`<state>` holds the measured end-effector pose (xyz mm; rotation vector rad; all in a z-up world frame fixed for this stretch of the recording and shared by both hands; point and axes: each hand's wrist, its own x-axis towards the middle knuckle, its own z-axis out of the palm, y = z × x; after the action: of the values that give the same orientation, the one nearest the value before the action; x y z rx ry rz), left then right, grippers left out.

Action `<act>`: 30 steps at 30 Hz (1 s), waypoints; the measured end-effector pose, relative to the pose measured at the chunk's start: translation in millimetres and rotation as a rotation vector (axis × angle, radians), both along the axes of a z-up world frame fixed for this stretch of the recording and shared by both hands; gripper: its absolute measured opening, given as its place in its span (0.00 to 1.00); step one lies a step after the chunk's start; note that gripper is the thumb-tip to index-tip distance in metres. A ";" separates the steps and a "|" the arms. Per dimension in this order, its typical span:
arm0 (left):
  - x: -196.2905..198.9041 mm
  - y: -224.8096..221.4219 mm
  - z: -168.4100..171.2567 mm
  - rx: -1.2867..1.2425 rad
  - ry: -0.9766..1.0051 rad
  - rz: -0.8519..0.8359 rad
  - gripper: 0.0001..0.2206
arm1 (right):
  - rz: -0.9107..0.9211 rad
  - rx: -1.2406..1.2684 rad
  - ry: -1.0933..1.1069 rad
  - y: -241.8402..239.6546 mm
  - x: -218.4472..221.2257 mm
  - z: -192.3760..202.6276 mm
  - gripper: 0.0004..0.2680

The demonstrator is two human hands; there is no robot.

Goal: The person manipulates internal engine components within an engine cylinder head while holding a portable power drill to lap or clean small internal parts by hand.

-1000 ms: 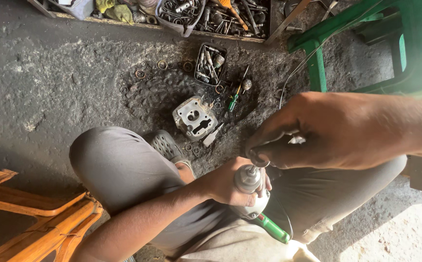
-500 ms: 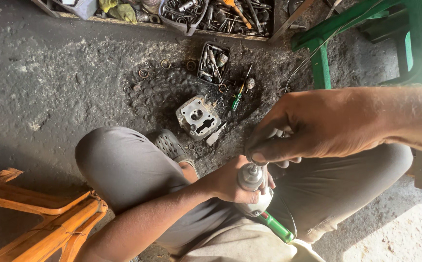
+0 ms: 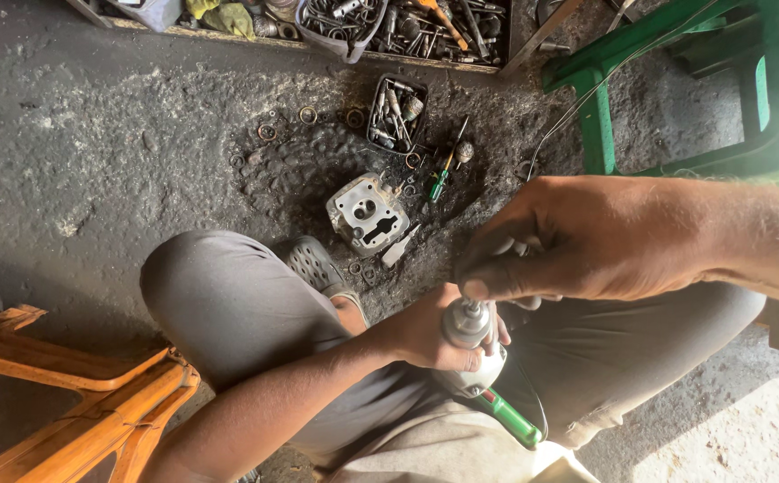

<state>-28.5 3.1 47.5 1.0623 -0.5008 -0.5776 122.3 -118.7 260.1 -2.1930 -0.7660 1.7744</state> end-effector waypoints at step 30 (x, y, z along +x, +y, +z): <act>0.2 -2.2 -61.8 -0.135 0.489 0.384 0.07 | 0.751 -0.048 -0.463 -68.0 -43.4 -221.2 0.11</act>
<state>-28.3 0.9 -14.4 0.8221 0.0935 -0.4326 78.9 -186.7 38.9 -2.5868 -1.8653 1.5292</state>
